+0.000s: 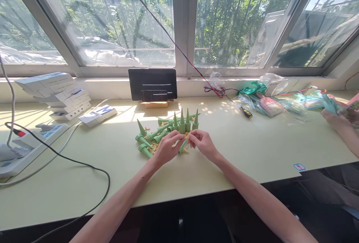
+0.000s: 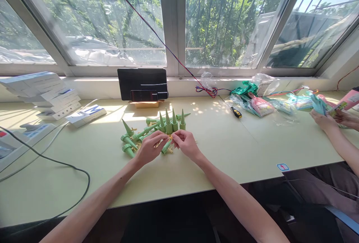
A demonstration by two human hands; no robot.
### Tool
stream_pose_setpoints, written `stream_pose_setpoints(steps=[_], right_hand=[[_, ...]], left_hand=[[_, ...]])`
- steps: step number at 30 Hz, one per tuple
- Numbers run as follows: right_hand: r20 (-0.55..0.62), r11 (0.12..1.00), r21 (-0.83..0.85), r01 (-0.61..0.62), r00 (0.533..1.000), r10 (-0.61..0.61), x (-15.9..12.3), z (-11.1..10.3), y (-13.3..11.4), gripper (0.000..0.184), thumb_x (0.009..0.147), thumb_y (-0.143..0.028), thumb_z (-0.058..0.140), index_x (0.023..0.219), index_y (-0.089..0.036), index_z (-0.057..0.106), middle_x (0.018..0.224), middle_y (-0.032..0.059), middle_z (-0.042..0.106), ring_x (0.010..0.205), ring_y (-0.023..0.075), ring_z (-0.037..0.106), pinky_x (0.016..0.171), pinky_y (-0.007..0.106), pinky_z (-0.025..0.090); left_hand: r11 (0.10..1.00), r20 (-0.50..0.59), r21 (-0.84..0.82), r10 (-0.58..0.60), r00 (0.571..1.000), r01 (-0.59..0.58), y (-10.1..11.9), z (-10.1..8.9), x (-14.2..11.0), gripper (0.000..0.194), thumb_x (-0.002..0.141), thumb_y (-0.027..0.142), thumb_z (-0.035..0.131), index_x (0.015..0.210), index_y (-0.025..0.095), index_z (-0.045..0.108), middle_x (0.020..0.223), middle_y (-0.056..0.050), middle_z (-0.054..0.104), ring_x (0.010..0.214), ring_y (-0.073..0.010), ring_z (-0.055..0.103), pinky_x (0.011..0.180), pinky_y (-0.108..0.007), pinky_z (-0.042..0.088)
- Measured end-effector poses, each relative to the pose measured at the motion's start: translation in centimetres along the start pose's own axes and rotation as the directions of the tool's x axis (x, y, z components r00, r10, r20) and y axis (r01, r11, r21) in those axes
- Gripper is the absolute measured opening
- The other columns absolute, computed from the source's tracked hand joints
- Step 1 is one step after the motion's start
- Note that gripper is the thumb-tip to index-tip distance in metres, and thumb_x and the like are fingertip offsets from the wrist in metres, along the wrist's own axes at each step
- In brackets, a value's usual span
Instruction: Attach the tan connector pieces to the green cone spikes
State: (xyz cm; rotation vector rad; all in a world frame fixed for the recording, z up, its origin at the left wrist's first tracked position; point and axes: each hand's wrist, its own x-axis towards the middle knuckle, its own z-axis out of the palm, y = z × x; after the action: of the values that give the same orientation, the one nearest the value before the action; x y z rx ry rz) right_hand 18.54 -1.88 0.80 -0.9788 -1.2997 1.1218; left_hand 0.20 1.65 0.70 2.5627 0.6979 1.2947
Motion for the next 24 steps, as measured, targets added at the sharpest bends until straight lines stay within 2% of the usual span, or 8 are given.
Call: stream_pose_setpoints(steps=[6,11,13,18,24], right_hand=[[-0.033,1.0,0.027,0.014,0.999,-0.013,-0.07,-0.02,-0.13,0.032,0.082,-0.049,0.07,0.078,-0.018,0.063,0.065,0.0011,0.064,0.051,0.0115,0.052,0.05,0.026,0.045],[-0.236,0.999,0.016,0.05,0.971,-0.045,-0.08,-0.21,-0.49,0.03,0.081,-0.046,0.07,0.08,-0.018,0.061,0.067,0.0016,0.064,0.05,0.0116,0.05,0.045,0.025,0.042],[-0.275,0.998,0.017,0.053,0.96,-0.046,-0.09,-0.28,-0.63,0.028,0.081,-0.045,0.071,0.081,-0.019,0.061,0.067,0.0011,0.063,0.049,0.0116,0.05,0.044,0.025,0.041],[-0.256,0.998,0.027,0.049,0.966,-0.041,-0.1,-0.23,-0.67,0.025,0.082,-0.043,0.069,0.087,-0.018,0.065,0.066,0.0001,0.06,0.05,0.011,0.048,0.044,0.024,0.041],[-0.22,0.997,-0.004,0.075,0.973,-0.074,0.0,-0.19,-0.16,0.026,0.085,-0.043,0.067,0.082,-0.018,0.067,0.067,0.0006,0.06,0.05,0.0106,0.048,0.044,0.024,0.042]], left_hand=[[0.999,-0.002,0.014,-0.038,0.999,0.038,0.09,0.01,0.09,0.013,0.097,0.022,0.054,0.096,0.02,0.067,0.082,-0.003,0.062,0.066,-0.0108,0.054,0.06,-0.023,0.045],[0.994,-0.022,0.03,-0.103,0.994,0.103,0.08,-0.03,0.16,0.015,0.096,0.025,0.056,0.092,0.019,0.069,0.081,-0.003,0.063,0.068,-0.0122,0.057,0.06,-0.024,0.046],[0.992,-0.014,0.038,-0.123,0.992,0.123,-0.05,-0.04,0.12,0.017,0.096,0.026,0.056,0.09,0.019,0.069,0.08,-0.004,0.064,0.068,-0.0128,0.057,0.061,-0.025,0.046],[0.989,0.046,0.083,-0.129,0.99,0.125,-0.47,-0.02,-0.04,0.022,0.096,0.026,0.055,0.081,0.019,0.07,0.075,-0.003,0.065,0.068,-0.0146,0.058,0.061,-0.026,0.046],[0.983,0.102,0.087,-0.17,0.98,0.161,-0.31,-0.02,-0.01,0.017,0.094,0.022,0.056,0.102,0.02,0.071,0.086,-0.005,0.07,0.074,-0.016,0.063,0.063,-0.026,0.048]])
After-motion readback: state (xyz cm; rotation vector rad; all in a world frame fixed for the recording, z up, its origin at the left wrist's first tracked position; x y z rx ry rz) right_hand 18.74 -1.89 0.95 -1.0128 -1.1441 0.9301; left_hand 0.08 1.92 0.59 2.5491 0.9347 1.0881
